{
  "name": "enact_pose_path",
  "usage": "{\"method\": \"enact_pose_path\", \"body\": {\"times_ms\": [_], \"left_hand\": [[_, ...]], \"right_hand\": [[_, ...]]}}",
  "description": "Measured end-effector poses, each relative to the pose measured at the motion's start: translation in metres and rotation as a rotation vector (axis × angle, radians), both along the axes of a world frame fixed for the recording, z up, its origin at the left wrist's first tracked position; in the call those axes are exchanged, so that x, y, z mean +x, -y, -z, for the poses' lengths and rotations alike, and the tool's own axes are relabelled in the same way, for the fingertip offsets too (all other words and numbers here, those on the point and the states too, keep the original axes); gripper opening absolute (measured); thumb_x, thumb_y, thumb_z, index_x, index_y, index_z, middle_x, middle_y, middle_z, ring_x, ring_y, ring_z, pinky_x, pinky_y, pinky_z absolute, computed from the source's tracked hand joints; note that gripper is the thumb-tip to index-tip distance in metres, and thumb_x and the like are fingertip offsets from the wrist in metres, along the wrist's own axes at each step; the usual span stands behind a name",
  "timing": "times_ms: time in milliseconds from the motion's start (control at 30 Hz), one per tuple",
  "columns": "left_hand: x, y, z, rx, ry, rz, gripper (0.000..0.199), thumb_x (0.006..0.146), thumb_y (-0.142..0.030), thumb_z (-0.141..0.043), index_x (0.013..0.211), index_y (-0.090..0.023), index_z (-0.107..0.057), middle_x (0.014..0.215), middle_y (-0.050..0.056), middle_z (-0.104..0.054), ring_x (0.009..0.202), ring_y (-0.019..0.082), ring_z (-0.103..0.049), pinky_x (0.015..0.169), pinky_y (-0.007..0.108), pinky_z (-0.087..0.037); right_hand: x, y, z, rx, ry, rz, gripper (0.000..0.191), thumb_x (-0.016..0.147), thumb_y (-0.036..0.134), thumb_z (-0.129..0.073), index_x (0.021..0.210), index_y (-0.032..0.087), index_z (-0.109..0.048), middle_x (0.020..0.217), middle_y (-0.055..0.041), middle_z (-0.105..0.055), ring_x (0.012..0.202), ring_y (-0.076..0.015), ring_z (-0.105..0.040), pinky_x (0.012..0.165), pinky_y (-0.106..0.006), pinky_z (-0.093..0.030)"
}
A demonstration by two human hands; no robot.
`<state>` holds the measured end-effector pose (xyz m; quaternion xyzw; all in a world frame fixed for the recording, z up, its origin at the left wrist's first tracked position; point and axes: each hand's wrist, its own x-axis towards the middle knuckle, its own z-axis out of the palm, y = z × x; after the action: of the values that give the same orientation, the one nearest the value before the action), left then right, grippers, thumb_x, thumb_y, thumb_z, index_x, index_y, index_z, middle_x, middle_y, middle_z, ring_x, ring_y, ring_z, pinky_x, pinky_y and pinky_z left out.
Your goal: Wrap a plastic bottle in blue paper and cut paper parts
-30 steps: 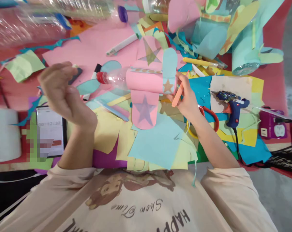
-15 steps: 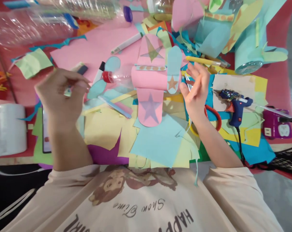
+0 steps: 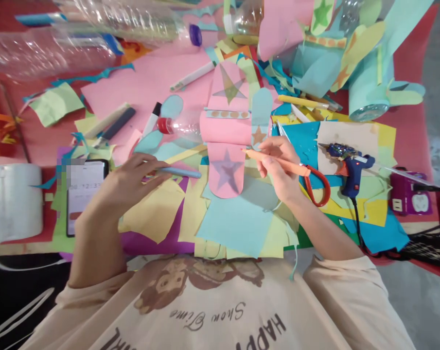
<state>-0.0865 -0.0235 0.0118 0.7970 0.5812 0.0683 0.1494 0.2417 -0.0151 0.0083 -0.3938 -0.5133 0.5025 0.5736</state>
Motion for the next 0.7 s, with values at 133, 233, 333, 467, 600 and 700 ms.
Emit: {"method": "enact_pose_path", "body": {"times_ms": [133, 233, 333, 467, 600, 700], "left_hand": [[0.008, -0.006, -0.005, -0.020, -0.045, -0.006, 0.017, 0.088, -0.021, -0.052, 0.099, -0.023, -0.064, 0.107, 0.002, -0.064, 0.077, 0.014, -0.063, 0.069, 0.027, -0.048], [0.015, -0.007, -0.009, 0.017, -0.029, -0.049, 0.019, 0.087, -0.025, -0.060, 0.105, -0.023, -0.061, 0.110, 0.002, -0.063, 0.071, 0.011, -0.061, 0.065, 0.025, -0.047], [0.017, -0.007, -0.009, 0.074, -0.041, -0.078, 0.020, 0.084, -0.031, -0.065, 0.100, -0.020, -0.059, 0.103, 0.003, -0.063, 0.074, 0.013, -0.061, 0.062, 0.025, -0.045], [0.010, -0.005, -0.003, 0.027, -0.079, -0.005, 0.015, 0.092, -0.035, -0.053, 0.090, -0.022, -0.060, 0.091, 0.002, -0.067, 0.088, 0.019, -0.063, 0.072, 0.028, -0.046], [0.015, -0.006, -0.004, 0.184, 0.157, 0.041, 0.017, 0.090, -0.039, -0.055, 0.083, -0.025, -0.062, 0.082, 0.000, -0.069, 0.077, 0.017, -0.062, 0.073, 0.030, -0.048], [0.039, -0.012, -0.012, 0.308, 0.486, 0.113, 0.003, 0.085, -0.029, -0.065, 0.087, -0.027, -0.065, 0.076, -0.003, -0.068, 0.071, 0.013, -0.059, 0.067, 0.027, -0.049]], "right_hand": [[-0.001, -0.002, 0.000, -0.125, 0.004, -0.121, 0.013, 0.083, 0.036, -0.067, 0.087, 0.024, -0.064, 0.062, 0.0042, -0.060, 0.051, -0.0094, -0.054, 0.045, -0.024, -0.043], [-0.001, -0.004, 0.001, -0.157, -0.017, -0.168, 0.011, 0.084, 0.034, -0.066, 0.089, 0.024, -0.065, 0.065, 0.0034, -0.064, 0.053, -0.0093, -0.057, 0.047, -0.024, -0.045], [-0.002, -0.005, 0.002, -0.169, -0.031, -0.186, 0.010, 0.085, 0.032, -0.066, 0.088, 0.023, -0.065, 0.065, 0.0036, -0.065, 0.052, -0.0084, -0.057, 0.048, -0.023, -0.046], [-0.002, -0.005, 0.002, -0.194, -0.081, -0.229, 0.015, 0.084, 0.035, -0.067, 0.092, 0.022, -0.068, 0.071, 0.0017, -0.070, 0.057, -0.0099, -0.062, 0.050, -0.023, -0.048], [-0.003, -0.004, -0.002, -0.284, -0.144, -0.286, 0.026, 0.085, 0.044, -0.061, 0.095, 0.022, -0.072, 0.078, -0.0018, -0.073, 0.060, -0.0127, -0.065, 0.052, -0.026, -0.051], [-0.004, -0.004, -0.006, -0.369, -0.141, -0.277, 0.027, 0.082, 0.045, -0.061, 0.092, 0.022, -0.071, 0.071, -0.0004, -0.071, 0.052, -0.0116, -0.059, 0.050, -0.027, -0.050]]}}
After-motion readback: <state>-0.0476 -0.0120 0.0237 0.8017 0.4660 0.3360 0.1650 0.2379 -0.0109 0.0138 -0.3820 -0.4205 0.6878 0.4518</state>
